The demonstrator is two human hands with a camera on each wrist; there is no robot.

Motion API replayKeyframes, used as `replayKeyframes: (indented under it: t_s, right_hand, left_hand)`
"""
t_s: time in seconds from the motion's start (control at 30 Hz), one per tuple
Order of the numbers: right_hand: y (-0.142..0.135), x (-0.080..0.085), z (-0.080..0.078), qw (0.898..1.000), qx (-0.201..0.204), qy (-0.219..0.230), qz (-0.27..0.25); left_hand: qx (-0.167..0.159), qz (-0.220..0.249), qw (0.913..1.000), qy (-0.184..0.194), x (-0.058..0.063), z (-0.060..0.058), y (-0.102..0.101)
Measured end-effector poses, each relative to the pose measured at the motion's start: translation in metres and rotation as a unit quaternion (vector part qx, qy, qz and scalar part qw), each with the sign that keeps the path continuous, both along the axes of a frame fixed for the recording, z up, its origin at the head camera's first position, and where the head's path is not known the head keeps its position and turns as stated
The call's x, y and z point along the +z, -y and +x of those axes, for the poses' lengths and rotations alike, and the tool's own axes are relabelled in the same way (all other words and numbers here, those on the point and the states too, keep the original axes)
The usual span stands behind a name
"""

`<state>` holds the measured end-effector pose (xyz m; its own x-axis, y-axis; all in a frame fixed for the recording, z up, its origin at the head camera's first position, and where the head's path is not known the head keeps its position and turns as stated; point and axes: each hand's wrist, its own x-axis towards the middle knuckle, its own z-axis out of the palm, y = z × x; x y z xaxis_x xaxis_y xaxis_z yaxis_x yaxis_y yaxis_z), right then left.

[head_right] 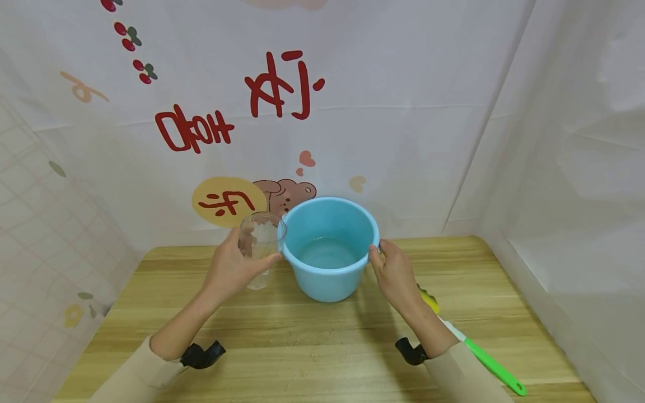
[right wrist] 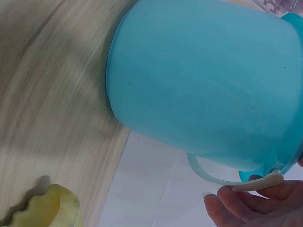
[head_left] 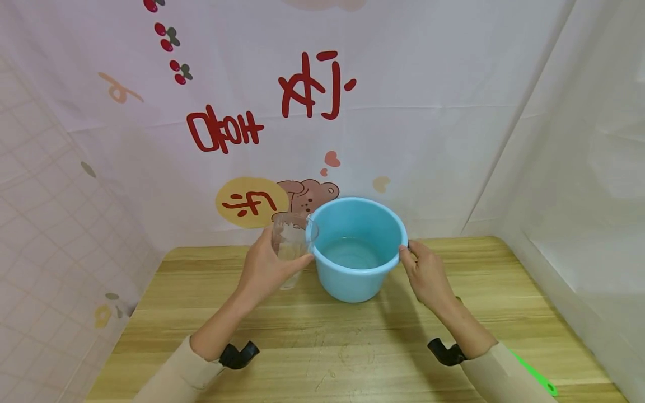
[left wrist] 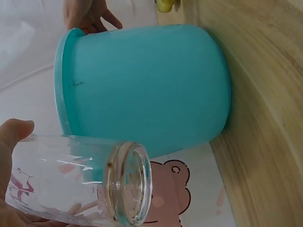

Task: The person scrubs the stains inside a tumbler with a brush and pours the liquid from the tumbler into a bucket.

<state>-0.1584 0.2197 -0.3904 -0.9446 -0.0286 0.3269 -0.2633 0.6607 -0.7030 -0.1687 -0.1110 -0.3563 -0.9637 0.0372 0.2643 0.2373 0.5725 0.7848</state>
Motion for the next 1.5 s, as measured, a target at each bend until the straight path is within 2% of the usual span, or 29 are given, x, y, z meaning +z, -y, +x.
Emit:
replayKeyframes:
  t_s: [0.27,0.5,0.73,1.03,1.27,1.5]
  right_hand:
    - [0.001,0.001,0.001,1.0,0.001,0.009,-0.004]
    - [0.002,0.002,0.002,1.0,-0.006,0.012,0.002]
    - [0.002,0.001,0.001,1.0,-0.011,0.028,0.0]
    - [0.001,0.001,0.001,1.0,-0.004,0.016,0.003]
    - [0.002,-0.001,0.001,1.0,-0.005,0.011,0.002]
    - [0.001,-0.001,0.002,1.0,-0.003,0.01,0.003]
  left_hand:
    - [0.012,0.008,0.9996,-0.025,-0.006,0.015,-0.004]
    - [-0.007,0.046,0.9985,-0.028,-0.013,0.027,-0.008]
    - [-0.028,0.06,0.9964,-0.052,-0.021,0.035,-0.011]
    - [-0.022,0.06,0.9976,-0.029,-0.03,0.044,-0.016]
    - [-0.033,0.072,0.9967,-0.013,-0.038,0.05,-0.018]
    - [-0.03,0.078,0.9962,-0.022,-0.045,0.056,-0.019]
